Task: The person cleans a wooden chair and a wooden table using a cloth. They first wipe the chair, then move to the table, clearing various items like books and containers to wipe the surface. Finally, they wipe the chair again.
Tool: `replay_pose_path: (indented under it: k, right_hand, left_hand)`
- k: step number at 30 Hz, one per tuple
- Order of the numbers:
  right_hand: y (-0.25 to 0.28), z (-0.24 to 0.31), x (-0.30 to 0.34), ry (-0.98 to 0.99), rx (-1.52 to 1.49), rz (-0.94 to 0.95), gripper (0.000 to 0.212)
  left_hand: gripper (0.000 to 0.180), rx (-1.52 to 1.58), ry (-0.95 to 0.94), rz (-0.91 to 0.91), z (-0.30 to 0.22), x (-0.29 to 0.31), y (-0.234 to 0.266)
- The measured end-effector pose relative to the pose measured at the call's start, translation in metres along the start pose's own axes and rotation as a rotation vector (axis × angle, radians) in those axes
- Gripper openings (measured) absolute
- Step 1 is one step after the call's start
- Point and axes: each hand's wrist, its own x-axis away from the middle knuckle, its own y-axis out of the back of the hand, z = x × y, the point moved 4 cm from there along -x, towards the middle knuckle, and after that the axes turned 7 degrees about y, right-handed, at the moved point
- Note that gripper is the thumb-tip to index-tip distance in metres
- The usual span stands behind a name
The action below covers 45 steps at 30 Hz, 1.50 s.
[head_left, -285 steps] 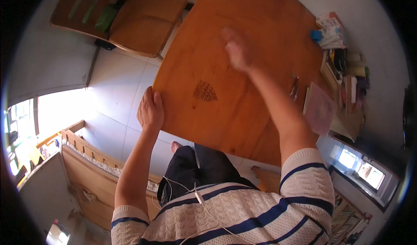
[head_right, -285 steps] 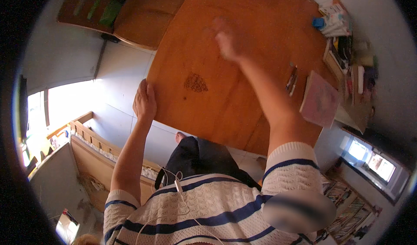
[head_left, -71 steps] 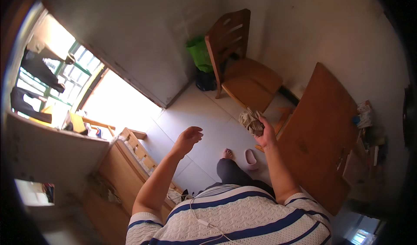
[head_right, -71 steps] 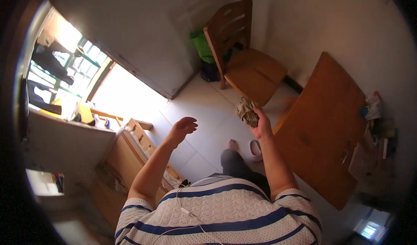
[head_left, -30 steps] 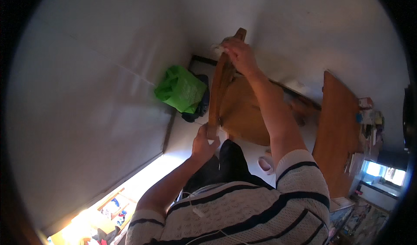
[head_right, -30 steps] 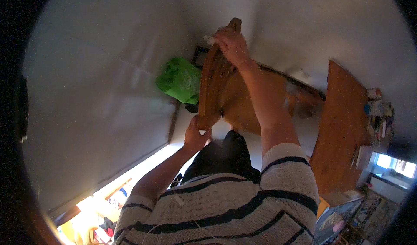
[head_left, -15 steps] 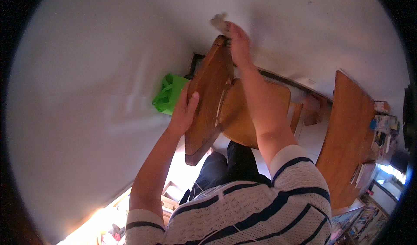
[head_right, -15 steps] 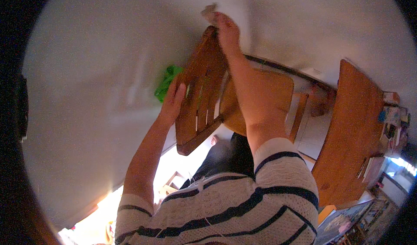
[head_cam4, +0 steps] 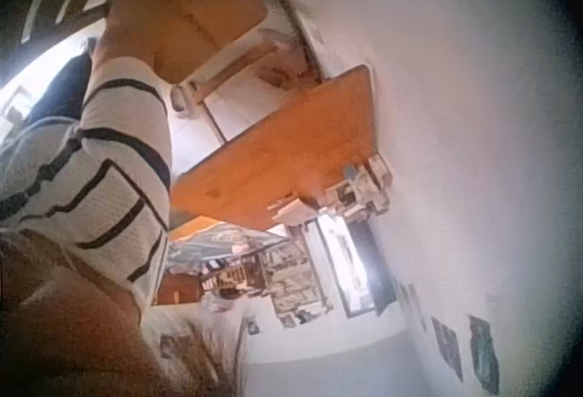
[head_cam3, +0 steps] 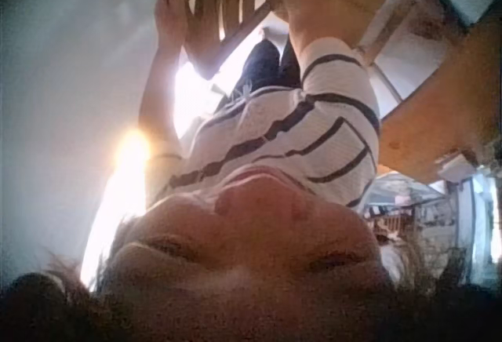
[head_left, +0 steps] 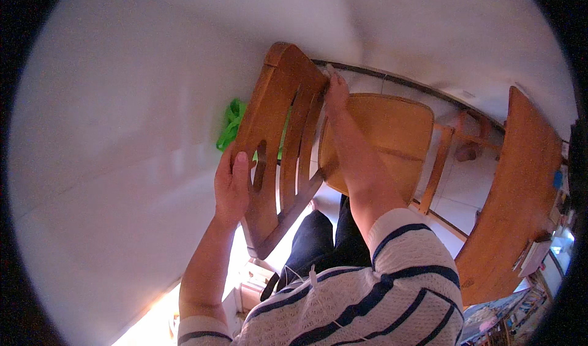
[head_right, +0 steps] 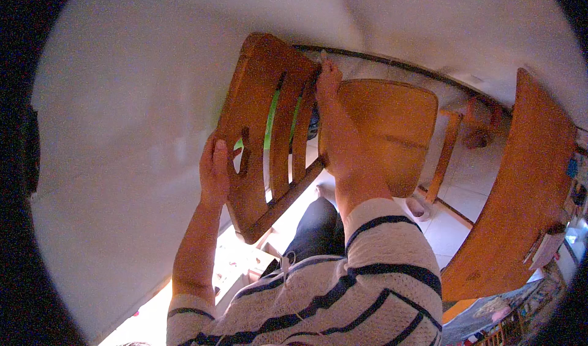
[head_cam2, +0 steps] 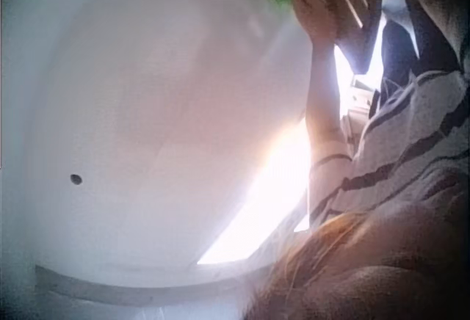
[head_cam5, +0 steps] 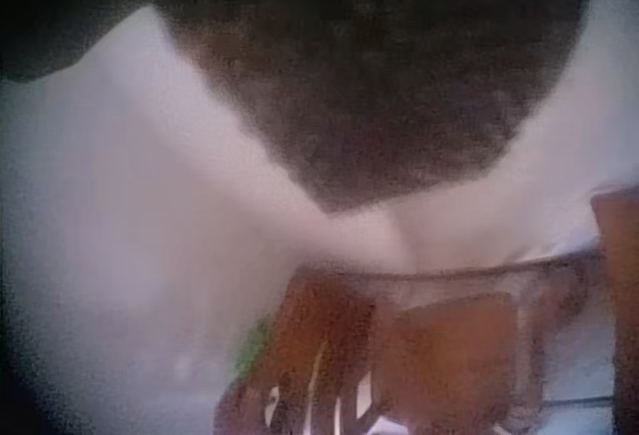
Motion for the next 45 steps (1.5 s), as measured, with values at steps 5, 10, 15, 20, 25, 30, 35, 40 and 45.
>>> replay_pose_path:
  k: [5, 10, 15, 20, 25, 30, 35, 40, 45]
  right_hand:
    - [-0.052, 0.125, 0.094, 0.095, -0.419, 0.102, 0.037]
    - [-0.065, 0.190, 0.169, 0.419, -0.066, 0.195, 0.037]
    - [-0.050, 0.171, 0.256, 0.561, 0.164, 0.412, 0.031]
    - [-0.001, 0.148, 0.347, 0.436, 0.105, 0.603, 0.028]
    - [0.012, 0.141, 0.389, 0.507, -0.010, 0.596, 0.032]
    - [-0.066, 0.193, 0.275, 0.771, 0.202, 0.129, 0.035]
    - [-0.066, 0.203, 0.277, 0.641, 0.121, 0.241, 0.031]
    - [-0.017, 0.189, 0.357, 0.816, 0.204, 0.590, 0.030]
    - [0.038, 0.157, 0.404, 0.949, 0.235, 0.862, 0.031]
  left_hand:
    - [0.045, 0.003, 0.012, -0.037, 0.001, 0.009, 0.012]
    - [0.056, -0.074, -0.029, 0.007, -0.005, 0.005, 0.014]
    - [0.060, 0.020, -0.030, 0.063, -0.001, -0.006, 0.014]
    - [0.064, 0.090, 0.016, 0.128, -0.008, -0.006, 0.011]
    - [0.063, 0.109, 0.011, 0.066, 0.003, -0.012, 0.020]
    - [0.063, 0.144, 0.044, 0.022, -0.013, 0.003, 0.011]
    - [0.066, 0.345, 0.083, 0.120, -0.002, -0.002, 0.017]
    - [0.071, 0.443, 0.116, 0.165, -0.005, 0.000, 0.016]
    - [0.070, 0.412, 0.159, 0.167, -0.002, -0.006, 0.015]
